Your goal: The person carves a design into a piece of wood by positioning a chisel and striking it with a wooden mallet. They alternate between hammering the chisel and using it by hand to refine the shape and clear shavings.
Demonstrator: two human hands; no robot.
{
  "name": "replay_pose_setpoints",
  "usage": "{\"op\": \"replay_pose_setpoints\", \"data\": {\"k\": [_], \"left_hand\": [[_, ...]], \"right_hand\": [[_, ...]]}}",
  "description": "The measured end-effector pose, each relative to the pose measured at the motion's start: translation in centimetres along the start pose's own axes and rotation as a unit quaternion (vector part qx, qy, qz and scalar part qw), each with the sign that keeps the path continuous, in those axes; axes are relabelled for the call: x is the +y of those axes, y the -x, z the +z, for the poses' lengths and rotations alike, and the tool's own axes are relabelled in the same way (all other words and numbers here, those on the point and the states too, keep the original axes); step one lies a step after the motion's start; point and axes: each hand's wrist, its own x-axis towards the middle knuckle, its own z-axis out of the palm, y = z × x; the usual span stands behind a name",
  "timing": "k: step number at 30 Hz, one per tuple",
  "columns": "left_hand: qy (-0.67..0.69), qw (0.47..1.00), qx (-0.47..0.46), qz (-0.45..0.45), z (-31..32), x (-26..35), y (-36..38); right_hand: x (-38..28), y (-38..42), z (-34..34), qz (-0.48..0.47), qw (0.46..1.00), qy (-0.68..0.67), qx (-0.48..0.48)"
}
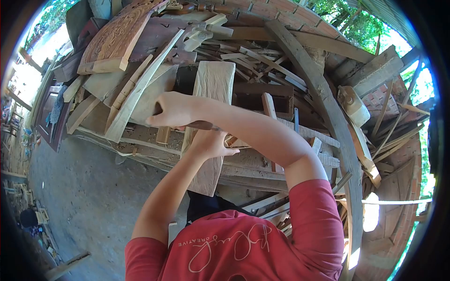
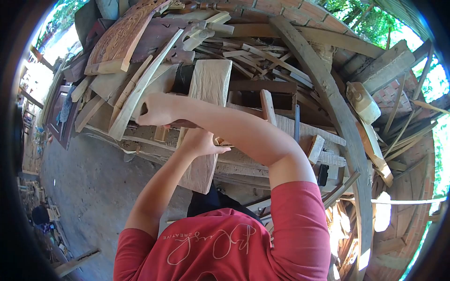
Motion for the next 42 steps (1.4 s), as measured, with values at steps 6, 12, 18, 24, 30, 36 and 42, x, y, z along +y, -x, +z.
{"op": "replay_pose_setpoints", "data": {"k": [6, 12, 18, 24, 30, 36, 42], "left_hand": [[-0.079, 0.995, 0.051, 0.042, 0.5, -0.4, 0.0], [-0.094, 0.995, 0.029, 0.036, 0.1, 0.1, 0.0], [-0.107, 0.994, 0.020, 0.025, 0.3, 0.0, 0.0], [-0.106, 0.994, 0.021, 0.029, 0.3, 0.1, -0.1], [-0.102, 0.993, 0.040, 0.034, 0.4, -0.1, -0.1], [-0.090, 0.995, 0.024, 0.033, 0.0, 0.2, -0.1], [-0.109, 0.994, -0.013, 0.013, -0.1, 0.2, -0.3]], "right_hand": [[0.9, 3.4, -3.3, 0.032, 0.999, 0.007, 0.026], [-1.3, 8.1, -5.6, -0.034, 0.977, -0.060, 0.204], [-2.4, 11.0, -5.9, -0.166, 0.866, -0.189, 0.433], [-1.2, 12.1, -4.5, -0.205, 0.848, -0.208, 0.442], [-0.2, 12.3, -3.5, -0.212, 0.851, -0.208, 0.433], [0.5, 12.4, -3.6, -0.271, 0.861, -0.240, 0.357], [0.7, 12.0, -3.6, -0.246, 0.848, -0.243, 0.402]]}}
